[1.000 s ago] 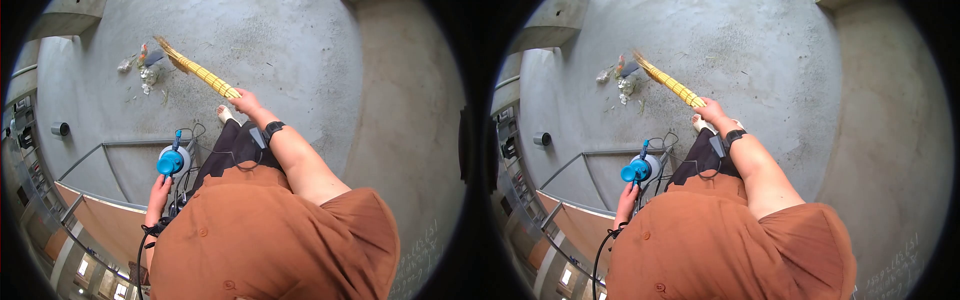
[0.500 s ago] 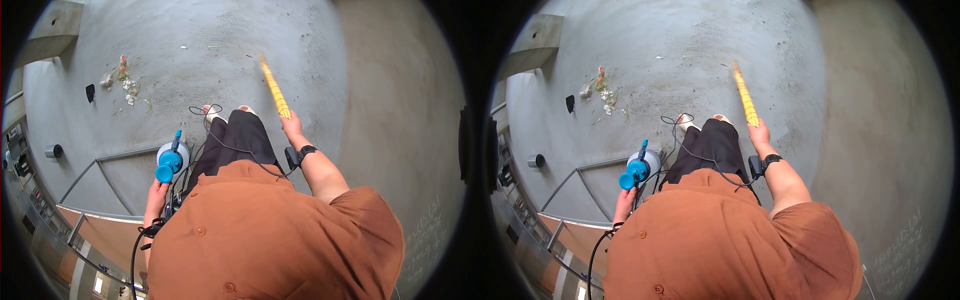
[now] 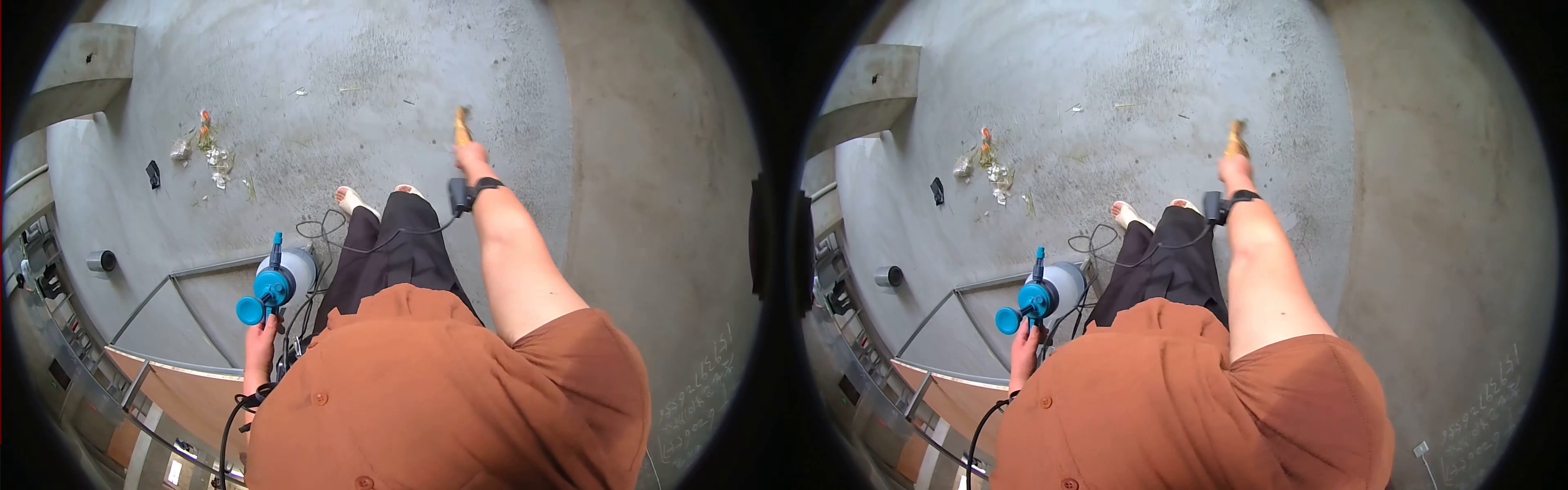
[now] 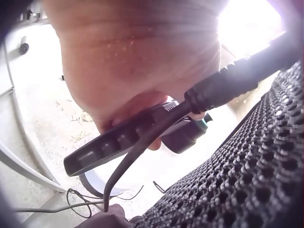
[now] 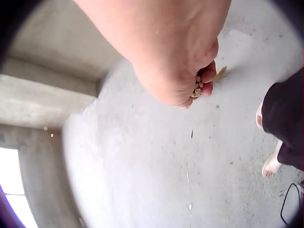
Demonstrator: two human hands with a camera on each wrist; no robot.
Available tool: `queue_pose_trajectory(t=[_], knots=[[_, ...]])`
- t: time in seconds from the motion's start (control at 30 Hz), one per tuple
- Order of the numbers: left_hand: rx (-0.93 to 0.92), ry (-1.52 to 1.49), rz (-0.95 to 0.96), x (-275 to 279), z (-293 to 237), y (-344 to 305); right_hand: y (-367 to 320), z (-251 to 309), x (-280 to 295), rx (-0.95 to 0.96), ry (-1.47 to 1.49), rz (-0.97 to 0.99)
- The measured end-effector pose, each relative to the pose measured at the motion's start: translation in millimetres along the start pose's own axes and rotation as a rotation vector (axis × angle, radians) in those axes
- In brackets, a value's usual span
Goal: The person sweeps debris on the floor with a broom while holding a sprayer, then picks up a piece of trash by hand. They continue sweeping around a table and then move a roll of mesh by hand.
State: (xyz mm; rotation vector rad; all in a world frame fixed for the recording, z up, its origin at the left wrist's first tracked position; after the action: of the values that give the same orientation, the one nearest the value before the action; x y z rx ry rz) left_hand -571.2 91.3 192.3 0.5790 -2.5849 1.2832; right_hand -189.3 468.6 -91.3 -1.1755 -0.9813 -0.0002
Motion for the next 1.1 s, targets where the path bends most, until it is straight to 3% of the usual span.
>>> queue_pose_trajectory(t=[0.03, 0.13, 0.2, 0.23, 0.27, 0.3, 0.37, 0.47, 0.57, 0.7, 0.77, 0.83, 0.93, 1.07, 1.1], knots=[[0.002, -0.028, -0.008, 0, 2, -1, 8, 16, -30, 0.131, -0.180, -0.140], [0.012, -0.044, -0.028, 2, 14, -5, -65, 86, -64, 0.386, -0.250, 0.014], [0.040, -0.088, -0.046, 4, 22, -7, -97, 118, -87, 0.676, -0.251, 0.064], [0.039, -0.091, -0.050, 7, 23, -8, -100, 131, -101, 0.729, -0.161, 0.216], [0.052, -0.115, -0.043, 8, 24, -9, -125, 142, -95, 0.632, -0.110, 0.370], [0.066, -0.142, -0.036, 8, 25, -11, -142, 146, -98, 0.636, -0.116, 0.370], [0.072, -0.160, -0.050, 11, 25, -11, -174, 148, -108, 0.722, 0.086, 0.560], [0.107, -0.261, -0.113, 17, 27, -6, -204, 136, -121, 0.918, 0.076, 0.450], [0.058, -0.213, -0.078, 27, 21, 4, -207, 113, -113, 0.844, 0.174, 0.363], [0.004, -0.227, -0.065, 41, 37, 19, -182, 64, -78, 0.621, 0.087, 0.100], [0.010, -0.249, -0.067, 46, 37, 21, -151, 46, -66, 0.415, 0.018, 0.039], [0.002, -0.286, -0.074, 48, 29, 20, -139, 47, -49, 0.350, -0.116, -0.086], [0.008, -0.254, -0.106, 52, 35, 21, -87, 62, -69, 0.306, -0.284, -0.038], [0.026, -0.268, -0.127, 52, 36, 19, -129, 108, -118, 0.616, -0.299, -0.056], [0.051, -0.276, -0.128, 51, 35, 18, -141, 116, -123, 0.653, -0.277, 0.061]])
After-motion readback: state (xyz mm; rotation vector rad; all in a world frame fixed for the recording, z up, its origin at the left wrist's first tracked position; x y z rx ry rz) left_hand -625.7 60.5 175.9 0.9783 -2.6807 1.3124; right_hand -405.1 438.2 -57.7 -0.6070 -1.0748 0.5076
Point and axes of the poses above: each hand's wrist, its own y-axis towards the middle knuckle, its own x-axis out of the back of the hand, z = x × y, the point moved 2 cm from there along y, towards the middle knuckle, and after that the axes turned 9 degrees about -x, right-handed, at the moved point
